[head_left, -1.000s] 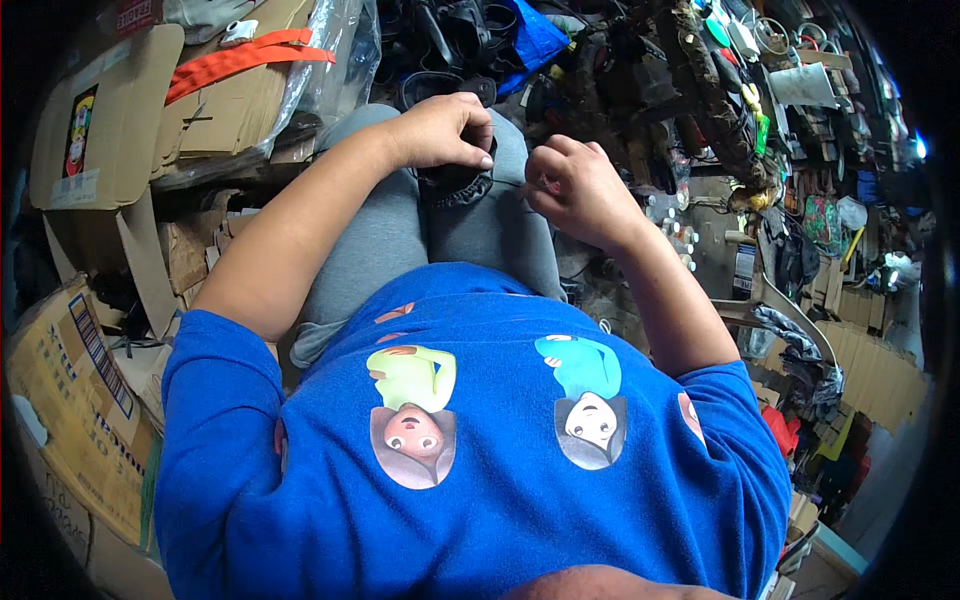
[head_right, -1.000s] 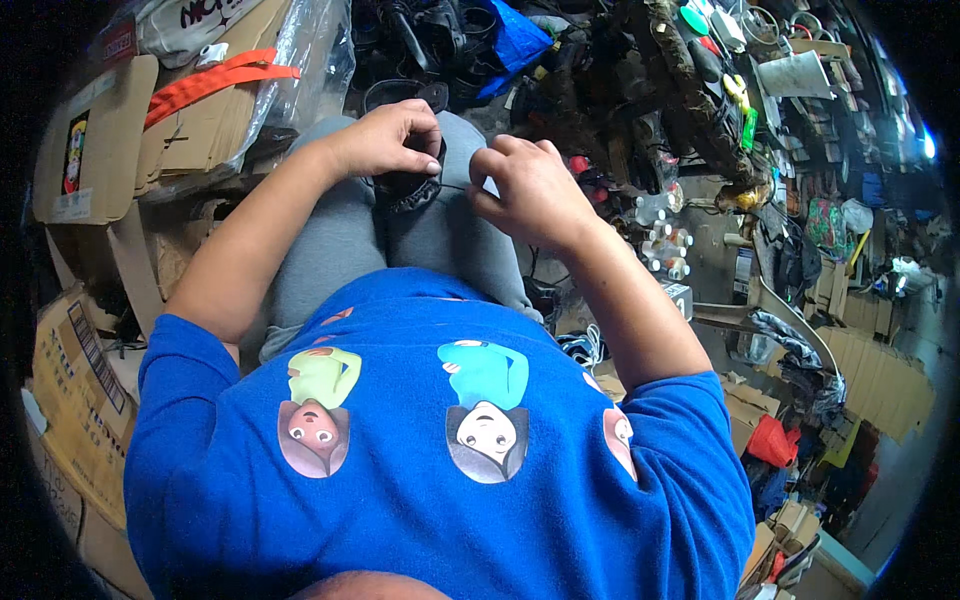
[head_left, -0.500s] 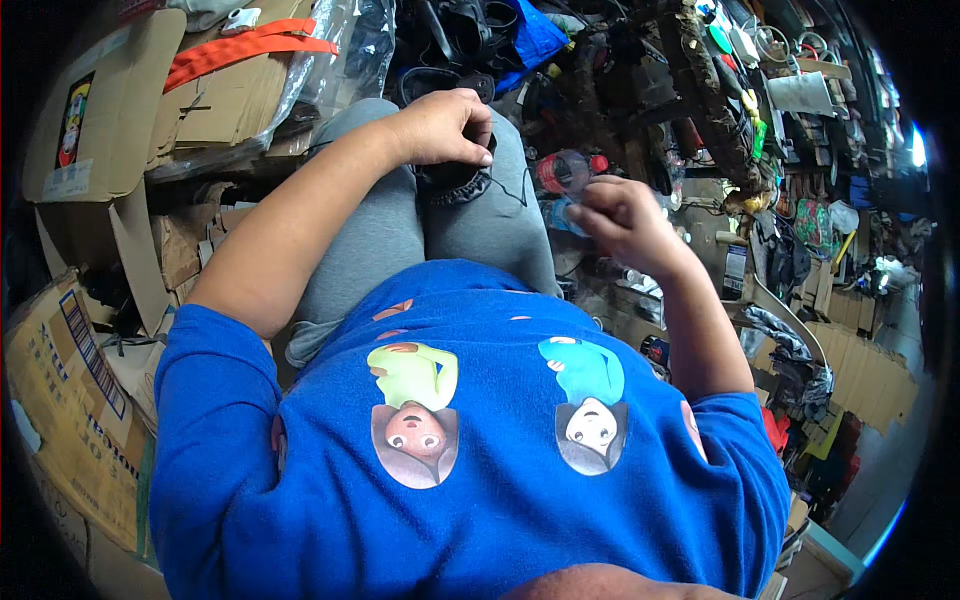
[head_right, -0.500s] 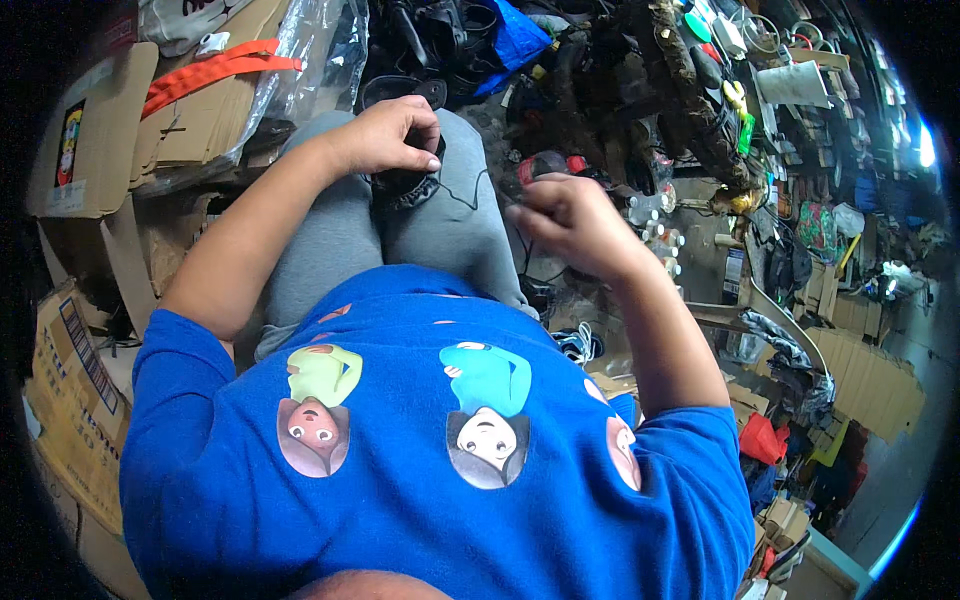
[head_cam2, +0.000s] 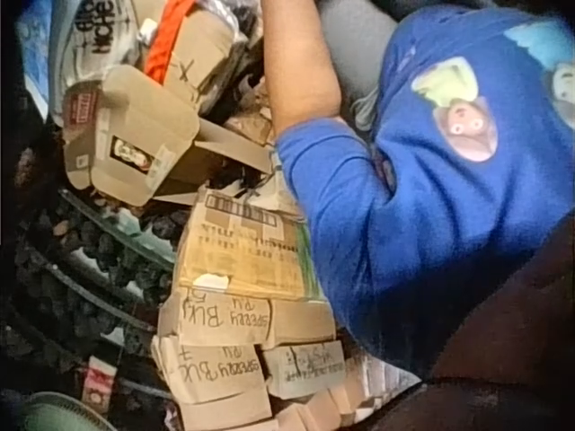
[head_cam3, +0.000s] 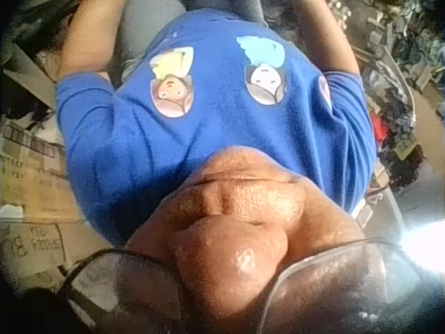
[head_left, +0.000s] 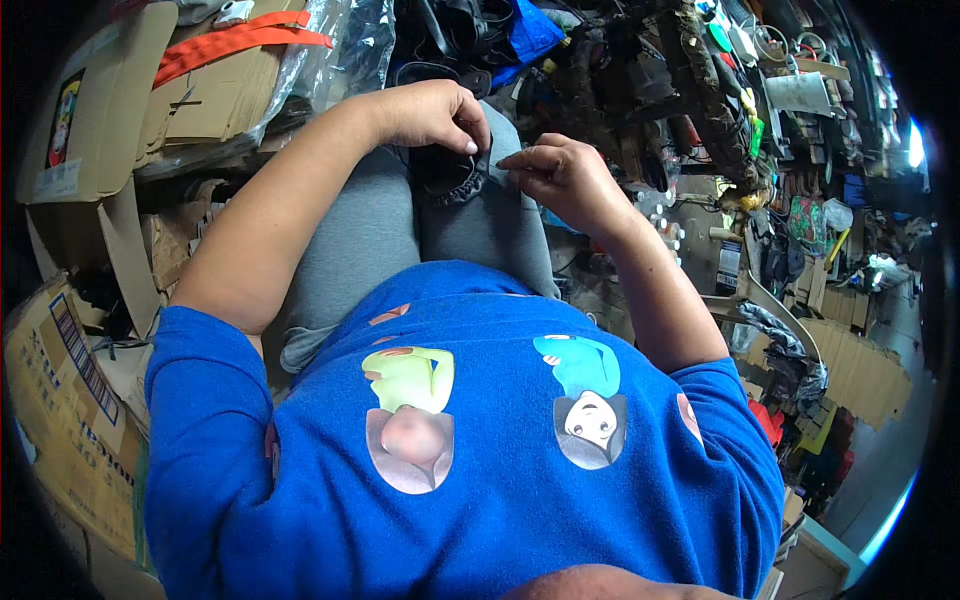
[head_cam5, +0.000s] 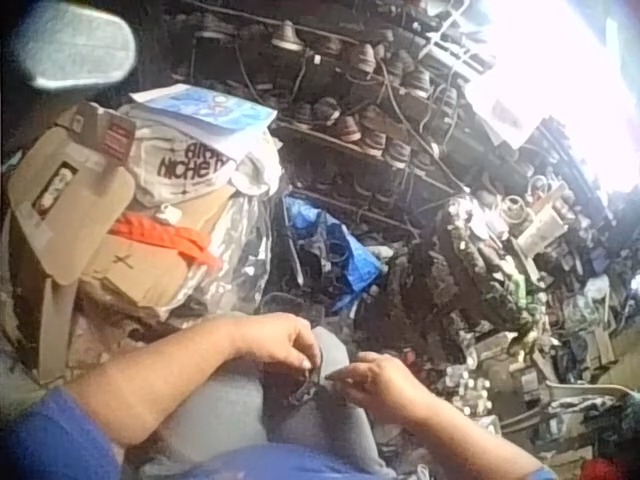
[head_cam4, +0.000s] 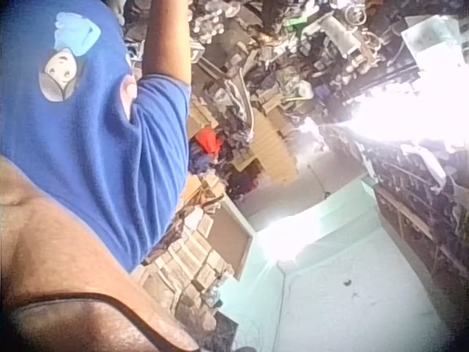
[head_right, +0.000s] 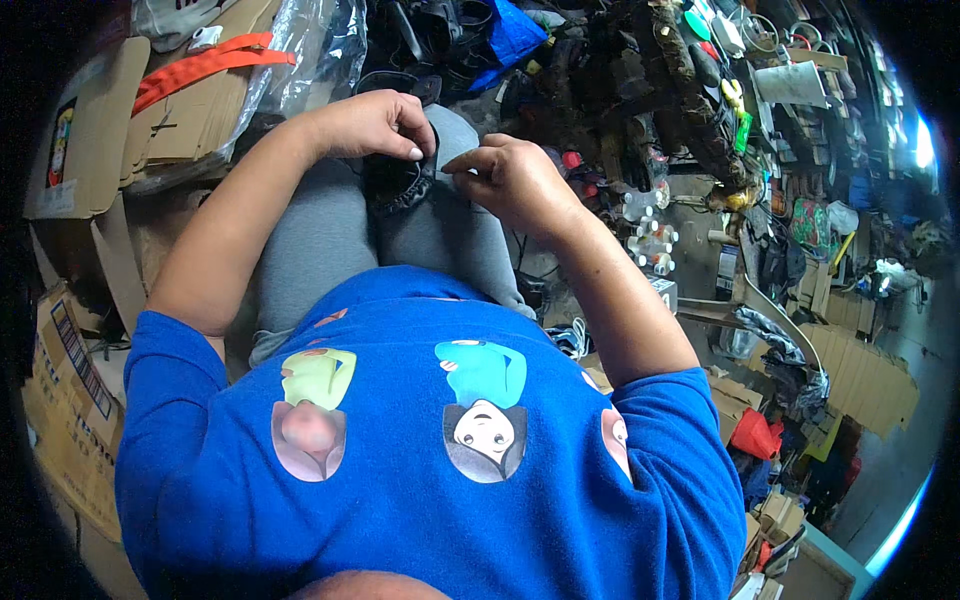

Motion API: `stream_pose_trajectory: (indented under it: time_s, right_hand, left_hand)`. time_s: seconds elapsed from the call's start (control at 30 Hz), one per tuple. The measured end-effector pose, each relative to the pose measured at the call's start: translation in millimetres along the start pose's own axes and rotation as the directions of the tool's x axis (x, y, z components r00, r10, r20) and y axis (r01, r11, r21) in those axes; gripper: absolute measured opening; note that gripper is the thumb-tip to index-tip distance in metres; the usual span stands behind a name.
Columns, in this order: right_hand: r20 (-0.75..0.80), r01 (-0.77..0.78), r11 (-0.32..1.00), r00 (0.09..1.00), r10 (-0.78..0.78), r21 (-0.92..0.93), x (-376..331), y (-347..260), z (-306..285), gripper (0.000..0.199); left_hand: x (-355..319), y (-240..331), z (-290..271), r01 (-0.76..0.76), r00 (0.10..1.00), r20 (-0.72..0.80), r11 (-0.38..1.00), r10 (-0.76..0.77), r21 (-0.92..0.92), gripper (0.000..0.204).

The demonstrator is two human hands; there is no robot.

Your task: Stitching the edge of a black shoe upper by hand with a needle and thread.

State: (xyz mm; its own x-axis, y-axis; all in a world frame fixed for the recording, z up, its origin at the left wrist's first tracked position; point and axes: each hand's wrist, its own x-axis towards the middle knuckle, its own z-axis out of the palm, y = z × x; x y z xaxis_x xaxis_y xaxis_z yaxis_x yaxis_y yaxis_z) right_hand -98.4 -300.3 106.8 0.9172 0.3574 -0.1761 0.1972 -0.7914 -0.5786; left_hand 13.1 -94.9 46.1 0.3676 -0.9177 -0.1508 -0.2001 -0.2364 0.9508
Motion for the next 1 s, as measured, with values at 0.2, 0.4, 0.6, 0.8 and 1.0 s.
stream_pose_trajectory:
  time_s: [0.2,0.4,0.6,0.8,1.0]
  right_hand:
    - [0.023,0.004,0.997,1.000,-0.003,-0.073,3.2,-2.8,-2.6,0.018]
    - [-0.016,-0.004,1.000,1.000,0.004,-0.015,2.7,0.4,7.9,0.018]
    - [-0.028,-0.037,0.997,0.999,0.039,0.063,4.5,5.1,8.7,0.020]
    - [-0.002,0.090,0.991,0.996,-0.091,-0.095,11.3,-3.6,-0.3,0.018]
    - [0.036,0.124,0.977,0.992,-0.120,-0.175,13.9,-9.0,-5.1,0.017]
  left_hand:
    - [-0.3,-1.1,0.1,0.005,1.000,0.011,1.000,-0.005,0.003,0.019]
    - [0.9,-2.7,-0.1,0.003,1.000,-0.005,1.000,-0.003,-0.001,0.019]
    - [1.4,-2.9,0.8,0.009,1.000,-0.001,1.000,-0.009,-0.003,0.019]
    - [1.3,-3.1,1.8,0.021,1.000,-0.013,1.000,-0.021,-0.008,0.018]
    - [1.5,-3.9,1.9,0.004,1.000,0.008,0.999,-0.004,-0.035,0.018]
